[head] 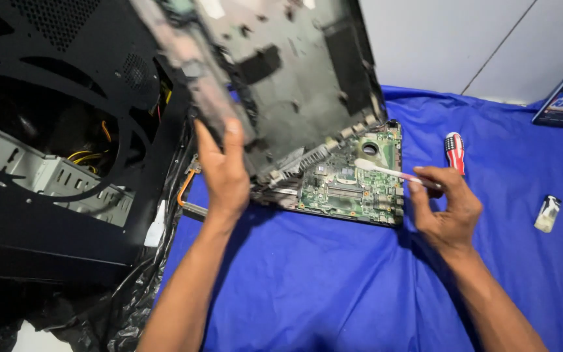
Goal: The person cleans the motherboard and the inside of the laptop case using a toothbrush, applies thermal paste to the CPU, and then replaces the back cover.
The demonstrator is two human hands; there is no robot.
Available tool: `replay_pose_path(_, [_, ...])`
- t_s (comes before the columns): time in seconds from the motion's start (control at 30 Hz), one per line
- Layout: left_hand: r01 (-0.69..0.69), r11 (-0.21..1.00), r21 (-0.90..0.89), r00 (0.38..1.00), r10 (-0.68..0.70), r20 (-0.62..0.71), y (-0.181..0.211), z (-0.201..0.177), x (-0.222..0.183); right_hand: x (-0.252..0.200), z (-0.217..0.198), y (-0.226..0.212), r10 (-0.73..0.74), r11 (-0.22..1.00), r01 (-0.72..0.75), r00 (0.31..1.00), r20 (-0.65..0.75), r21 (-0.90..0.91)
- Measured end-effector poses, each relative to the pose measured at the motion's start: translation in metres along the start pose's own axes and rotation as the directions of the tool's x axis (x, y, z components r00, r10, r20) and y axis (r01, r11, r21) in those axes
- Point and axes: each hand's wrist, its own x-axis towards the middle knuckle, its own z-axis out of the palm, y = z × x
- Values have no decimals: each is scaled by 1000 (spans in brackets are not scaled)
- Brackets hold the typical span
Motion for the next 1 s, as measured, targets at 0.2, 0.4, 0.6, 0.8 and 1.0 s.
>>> replay_pose_path(0.2, [77, 993, -94, 991, -66, 120, 30, 39, -18, 12, 12, -44, -63, 997, 70, 982, 181, -32])
replay_pose_path(0.4, [80, 996, -50, 984, -71, 165, 45, 36, -14, 16, -5, -38, -35, 996, 52, 978, 207, -76])
replay_pose_path(0.6, [137, 989, -60, 979, -125, 160, 13, 31, -24, 20, 0, -53, -19, 1000, 24, 959, 281, -15])
replay_pose_path(0.8, [130, 991, -1, 982, -129, 139, 20, 26, -23, 16, 11, -65, -30, 998, 43, 958, 285, -42])
replay_pose_path(1.0, [171, 985, -26, 981, -168, 98, 5, 14, -24, 21, -10, -35, 1, 990, 39, 959, 284, -136])
